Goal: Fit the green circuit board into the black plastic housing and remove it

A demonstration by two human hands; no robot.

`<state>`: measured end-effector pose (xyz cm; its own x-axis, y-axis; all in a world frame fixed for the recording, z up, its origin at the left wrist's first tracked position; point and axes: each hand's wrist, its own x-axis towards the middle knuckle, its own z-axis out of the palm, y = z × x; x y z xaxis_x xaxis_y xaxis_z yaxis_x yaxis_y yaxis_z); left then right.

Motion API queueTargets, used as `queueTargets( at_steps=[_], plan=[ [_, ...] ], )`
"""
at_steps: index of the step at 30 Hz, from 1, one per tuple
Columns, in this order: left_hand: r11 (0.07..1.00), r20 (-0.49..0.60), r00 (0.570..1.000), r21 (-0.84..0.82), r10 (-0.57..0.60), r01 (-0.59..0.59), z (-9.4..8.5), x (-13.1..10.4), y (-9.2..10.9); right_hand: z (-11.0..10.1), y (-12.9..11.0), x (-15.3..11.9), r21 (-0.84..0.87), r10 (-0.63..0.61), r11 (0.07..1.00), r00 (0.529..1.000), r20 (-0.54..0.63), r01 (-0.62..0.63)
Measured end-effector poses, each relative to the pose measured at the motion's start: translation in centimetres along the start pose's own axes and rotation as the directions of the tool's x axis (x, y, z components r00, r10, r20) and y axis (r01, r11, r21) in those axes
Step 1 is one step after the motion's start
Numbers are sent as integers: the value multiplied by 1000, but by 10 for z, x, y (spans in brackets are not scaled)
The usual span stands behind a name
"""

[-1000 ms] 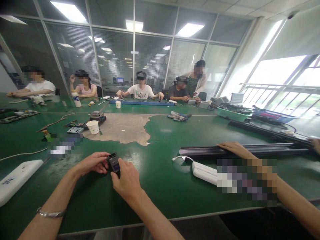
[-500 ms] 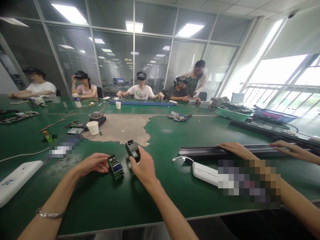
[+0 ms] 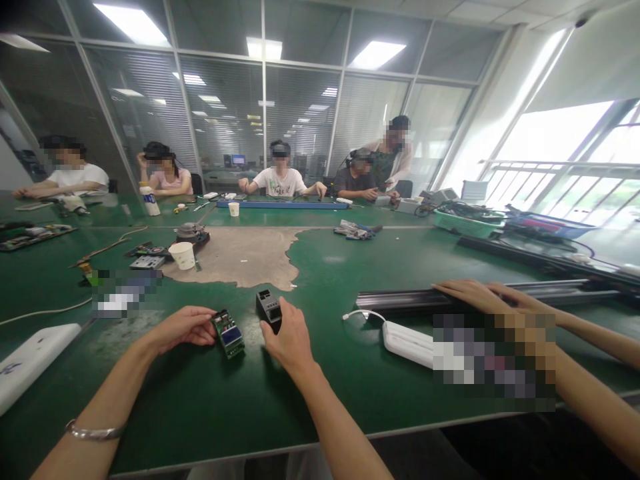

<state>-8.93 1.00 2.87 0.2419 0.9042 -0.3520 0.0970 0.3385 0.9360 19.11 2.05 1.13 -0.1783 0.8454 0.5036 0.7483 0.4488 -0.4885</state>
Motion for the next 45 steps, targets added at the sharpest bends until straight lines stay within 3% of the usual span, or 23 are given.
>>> queueTargets(
  at_steps=[7, 10, 15, 19, 27, 45],
  plan=[
    [1000, -1, 1000, -10, -2, 2, 3, -4, 3, -2, -3, 1, 99, 33, 995, 999, 6, -34],
    [1000, 5, 1000, -21, 12, -12, 3, -3, 2, -12, -20, 3, 242, 49, 969, 999, -24, -42],
    [999, 38, 998, -31, 42, -41, 0, -2, -1, -19, -58, 0, 425, -11, 905, 1000, 23, 1],
    [998, 35, 998, -42, 44, -42, 0, -3, -1, -13, -76, -5, 359, -55, 933, 998, 37, 38],
    [999, 65, 997, -4, 47, -46, -1, -4, 1, -6, -90, -8, 202, -119, 975, 988, 102, 96],
    [996, 14, 1000, 88, 1, -2, -1, -8, 1, 8, -84, -30, 61, -122, 992, 976, 179, 113]
  ],
)
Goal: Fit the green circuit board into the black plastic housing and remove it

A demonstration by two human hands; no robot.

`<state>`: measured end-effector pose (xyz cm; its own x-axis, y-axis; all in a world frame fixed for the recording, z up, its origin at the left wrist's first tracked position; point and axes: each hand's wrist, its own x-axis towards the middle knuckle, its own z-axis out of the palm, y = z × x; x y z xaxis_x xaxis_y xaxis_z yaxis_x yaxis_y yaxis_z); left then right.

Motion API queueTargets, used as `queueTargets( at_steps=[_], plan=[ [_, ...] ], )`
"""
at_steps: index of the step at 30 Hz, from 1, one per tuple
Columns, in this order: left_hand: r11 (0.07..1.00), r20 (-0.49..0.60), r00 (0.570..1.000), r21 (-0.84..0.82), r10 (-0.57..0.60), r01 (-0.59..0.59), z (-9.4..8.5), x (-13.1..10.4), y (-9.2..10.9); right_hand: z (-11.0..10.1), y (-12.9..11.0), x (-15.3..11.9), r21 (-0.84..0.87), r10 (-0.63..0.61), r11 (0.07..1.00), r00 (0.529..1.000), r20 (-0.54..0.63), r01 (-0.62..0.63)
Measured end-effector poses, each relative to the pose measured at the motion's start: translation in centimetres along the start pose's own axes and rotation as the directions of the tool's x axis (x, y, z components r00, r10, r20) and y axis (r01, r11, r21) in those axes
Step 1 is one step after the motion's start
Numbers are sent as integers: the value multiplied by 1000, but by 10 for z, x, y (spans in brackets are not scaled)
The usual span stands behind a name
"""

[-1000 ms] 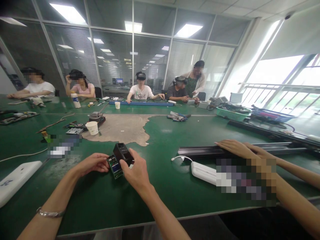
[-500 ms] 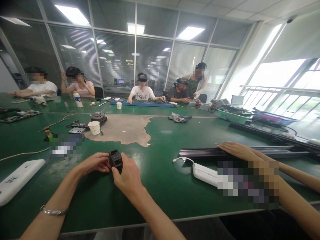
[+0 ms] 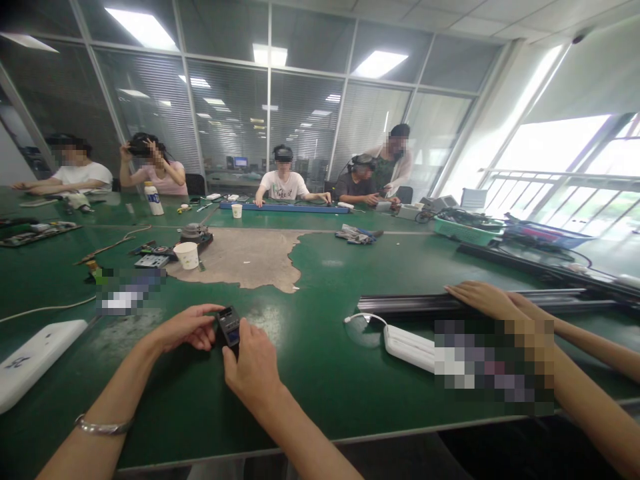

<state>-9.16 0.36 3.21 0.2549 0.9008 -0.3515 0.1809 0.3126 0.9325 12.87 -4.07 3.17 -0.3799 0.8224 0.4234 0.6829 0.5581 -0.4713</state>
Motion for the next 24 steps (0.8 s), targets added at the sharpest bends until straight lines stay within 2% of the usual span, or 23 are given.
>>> queueTargets(
  at_steps=[5, 12, 17, 21, 24],
  plan=[
    [1000, 25, 1000, -16, 11, -10, 1, 1, -1, -5, -2, 4, 64, 7, 998, 1000, -20, -6],
    [998, 43, 999, -63, 16, -13, -2, 1, -3, -29, 1, 23, 221, 17, 975, 986, -164, 20],
    [998, 37, 999, -63, 8, -6, -1, 1, -2, -38, 35, 33, 203, 55, 979, 975, -215, -11],
    [998, 14, 1000, -63, -5, 6, 1, 3, 0, -33, 67, 28, 113, 113, 990, 962, -247, -88],
    [997, 10, 1000, -80, 7, -7, 3, 3, 2, -29, 80, 21, 68, 143, 989, 963, -227, -131]
  ],
)
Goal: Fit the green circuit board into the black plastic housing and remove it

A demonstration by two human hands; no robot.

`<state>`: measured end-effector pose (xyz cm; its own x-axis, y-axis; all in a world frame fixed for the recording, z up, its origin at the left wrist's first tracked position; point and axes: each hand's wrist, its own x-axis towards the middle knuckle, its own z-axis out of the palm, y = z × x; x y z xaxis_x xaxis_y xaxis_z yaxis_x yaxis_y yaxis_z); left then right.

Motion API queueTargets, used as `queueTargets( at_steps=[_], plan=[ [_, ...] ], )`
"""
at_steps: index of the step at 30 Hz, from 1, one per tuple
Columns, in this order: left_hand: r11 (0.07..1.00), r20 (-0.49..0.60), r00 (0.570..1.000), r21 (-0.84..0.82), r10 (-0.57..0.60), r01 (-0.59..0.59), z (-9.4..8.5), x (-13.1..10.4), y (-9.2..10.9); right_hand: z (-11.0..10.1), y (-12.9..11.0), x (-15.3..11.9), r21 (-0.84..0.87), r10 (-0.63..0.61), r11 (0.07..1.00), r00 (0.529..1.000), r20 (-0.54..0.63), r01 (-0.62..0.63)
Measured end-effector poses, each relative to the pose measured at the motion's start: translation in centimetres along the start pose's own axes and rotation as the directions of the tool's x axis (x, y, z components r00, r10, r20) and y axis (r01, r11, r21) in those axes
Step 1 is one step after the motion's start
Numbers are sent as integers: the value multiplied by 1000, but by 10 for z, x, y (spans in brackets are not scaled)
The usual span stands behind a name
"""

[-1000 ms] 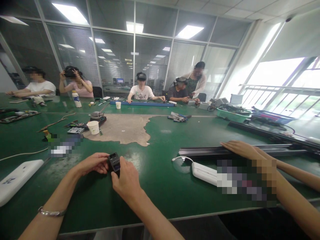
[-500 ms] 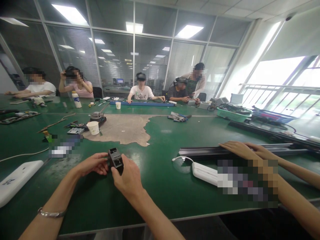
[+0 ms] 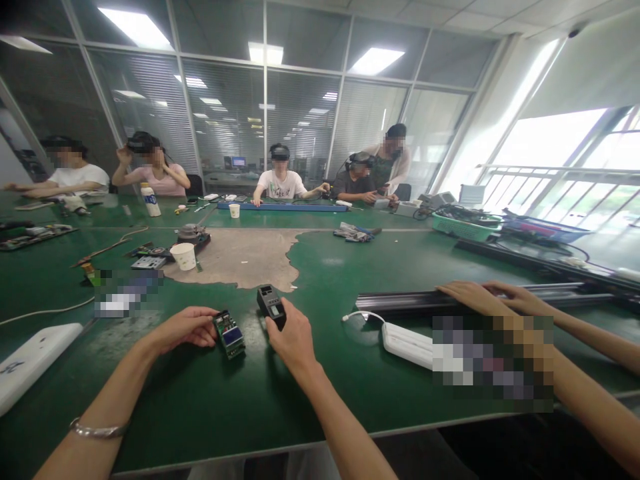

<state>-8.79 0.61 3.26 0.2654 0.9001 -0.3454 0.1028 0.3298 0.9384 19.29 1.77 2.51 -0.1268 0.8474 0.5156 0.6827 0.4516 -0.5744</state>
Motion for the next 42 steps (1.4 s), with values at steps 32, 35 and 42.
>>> queueTargets(
  at_steps=[32, 35, 42],
  plan=[
    [999, 2, 999, 31, 40, -40, -3, -1, -2, 10, -83, -14, 89, -177, 983, 970, 170, 163],
    [998, -18, 999, 50, 37, -36, -4, -3, 1, 14, -84, -18, 52, -192, 981, 963, 189, 185],
    [999, -10, 1000, 44, 8, -8, -6, -3, -3, 24, -76, -36, 0, -167, 985, 957, 238, 171]
  ],
)
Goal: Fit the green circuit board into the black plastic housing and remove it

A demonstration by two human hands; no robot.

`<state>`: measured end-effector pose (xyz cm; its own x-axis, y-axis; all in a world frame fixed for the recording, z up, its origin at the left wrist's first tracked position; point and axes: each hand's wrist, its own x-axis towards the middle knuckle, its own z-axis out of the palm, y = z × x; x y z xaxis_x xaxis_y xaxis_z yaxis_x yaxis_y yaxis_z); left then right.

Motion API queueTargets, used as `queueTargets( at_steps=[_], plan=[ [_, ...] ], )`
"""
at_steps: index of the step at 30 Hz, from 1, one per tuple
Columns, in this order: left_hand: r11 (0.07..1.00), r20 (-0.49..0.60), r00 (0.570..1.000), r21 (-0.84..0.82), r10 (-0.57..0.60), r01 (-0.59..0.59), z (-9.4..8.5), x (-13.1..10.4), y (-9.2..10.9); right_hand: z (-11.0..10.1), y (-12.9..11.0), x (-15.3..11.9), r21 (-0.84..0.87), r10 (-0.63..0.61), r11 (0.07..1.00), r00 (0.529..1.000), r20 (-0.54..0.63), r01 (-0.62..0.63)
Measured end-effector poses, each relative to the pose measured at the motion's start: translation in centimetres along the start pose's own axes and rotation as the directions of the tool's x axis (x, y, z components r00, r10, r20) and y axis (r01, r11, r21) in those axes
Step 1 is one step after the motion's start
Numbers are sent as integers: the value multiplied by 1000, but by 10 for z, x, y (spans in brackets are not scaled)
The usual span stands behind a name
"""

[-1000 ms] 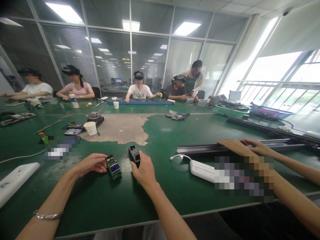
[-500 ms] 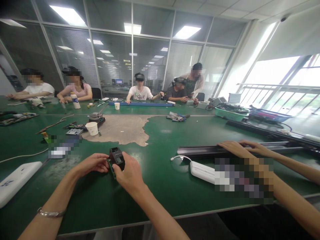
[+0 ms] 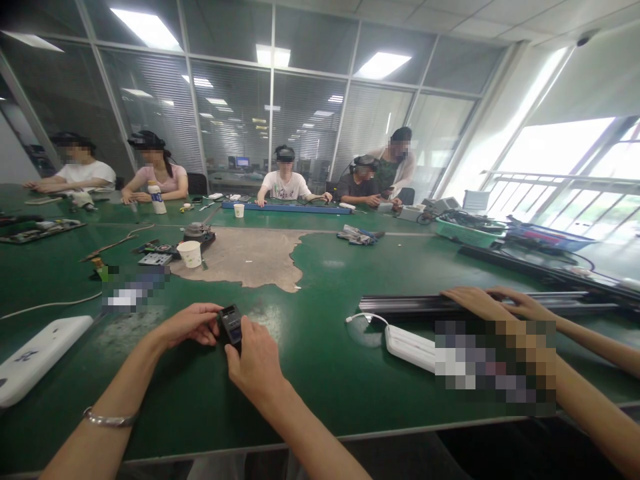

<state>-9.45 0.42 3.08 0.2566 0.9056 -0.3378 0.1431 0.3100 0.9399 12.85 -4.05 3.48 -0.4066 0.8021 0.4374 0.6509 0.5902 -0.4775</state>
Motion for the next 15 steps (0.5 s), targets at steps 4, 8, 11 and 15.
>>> queueTargets(
  at_steps=[4, 8, 11, 15],
  plan=[
    [1000, 21, 1000, 4, -5, 5, 0, 2, -1, 5, 2, -4, 0, 12, 1000, 1000, -18, -12],
    [1000, 26, 1000, 6, 8, -8, 2, 2, 0, 4, 1, -2, 50, 22, 999, 999, -39, -20],
    [1000, 48, 999, 7, 15, -15, 2, 2, -1, -2, 0, 4, 100, 31, 995, 994, -105, -21],
    [999, 43, 999, -39, 25, -23, 2, 2, -1, -18, 11, 15, 141, 50, 990, 975, -217, -20]
  ],
)
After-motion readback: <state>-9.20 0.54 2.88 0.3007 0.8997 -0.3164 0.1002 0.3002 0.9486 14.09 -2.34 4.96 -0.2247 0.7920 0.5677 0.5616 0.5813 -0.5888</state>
